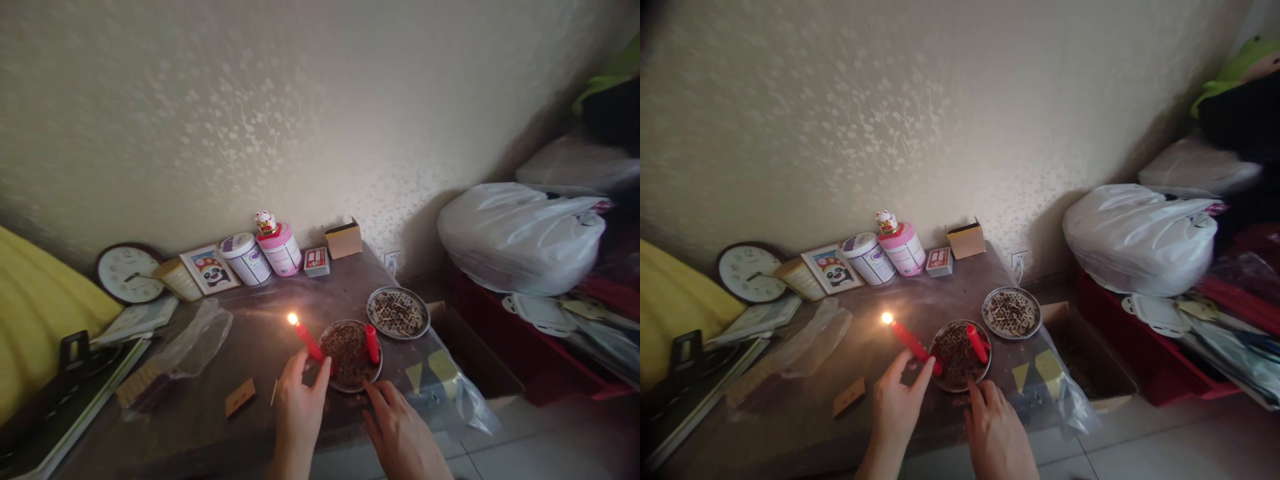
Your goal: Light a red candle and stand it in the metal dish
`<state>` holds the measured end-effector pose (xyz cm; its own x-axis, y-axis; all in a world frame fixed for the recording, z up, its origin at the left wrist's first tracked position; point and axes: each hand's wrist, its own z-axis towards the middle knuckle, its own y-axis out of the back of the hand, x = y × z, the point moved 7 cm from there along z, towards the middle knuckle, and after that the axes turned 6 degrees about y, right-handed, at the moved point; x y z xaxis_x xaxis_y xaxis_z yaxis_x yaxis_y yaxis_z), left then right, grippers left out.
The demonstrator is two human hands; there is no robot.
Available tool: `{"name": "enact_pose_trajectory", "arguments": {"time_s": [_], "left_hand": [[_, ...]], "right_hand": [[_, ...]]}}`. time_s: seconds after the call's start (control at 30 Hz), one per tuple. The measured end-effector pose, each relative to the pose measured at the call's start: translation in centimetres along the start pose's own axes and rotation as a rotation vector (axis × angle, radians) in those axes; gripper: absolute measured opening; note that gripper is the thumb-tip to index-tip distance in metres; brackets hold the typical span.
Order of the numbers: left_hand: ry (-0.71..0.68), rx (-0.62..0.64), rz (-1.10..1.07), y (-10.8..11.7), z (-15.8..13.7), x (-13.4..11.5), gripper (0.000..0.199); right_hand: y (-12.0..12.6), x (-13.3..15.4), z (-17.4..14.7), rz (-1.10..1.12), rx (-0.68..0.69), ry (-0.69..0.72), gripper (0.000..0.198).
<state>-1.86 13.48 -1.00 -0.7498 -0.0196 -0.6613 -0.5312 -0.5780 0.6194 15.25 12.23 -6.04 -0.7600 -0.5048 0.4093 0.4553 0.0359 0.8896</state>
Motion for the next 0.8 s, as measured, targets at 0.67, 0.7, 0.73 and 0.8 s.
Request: {"name": "enact_pose_trajectory", "arguments": {"time_s": [0.67, 0.7, 0.73, 0.8], "left_hand": [[-0.017, -0.004, -0.012, -0.02, -0.12, -0.15, 0.026], [-0.015, -0.004, -0.014, -0.02, -0.11, -0.16, 0.025], [-0.015, -0.004, -0.014, -0.01, -0.11, -0.19, 0.025], [-0.021, -0.008, -0.015, 0.06, -0.10, -0.30, 0.024]], "right_hand": [[0.27, 0.12, 0.12, -0.016, -0.018, 0.036, 0.038], [0.25, 0.09, 0.11, -0.025, -0.029, 0.040, 0.038], [0.24, 0.07, 0.10, -0.034, -0.043, 0.047, 0.038], [0.21, 0.02, 0.09, -0.049, -0.070, 0.060, 0.037]]}}
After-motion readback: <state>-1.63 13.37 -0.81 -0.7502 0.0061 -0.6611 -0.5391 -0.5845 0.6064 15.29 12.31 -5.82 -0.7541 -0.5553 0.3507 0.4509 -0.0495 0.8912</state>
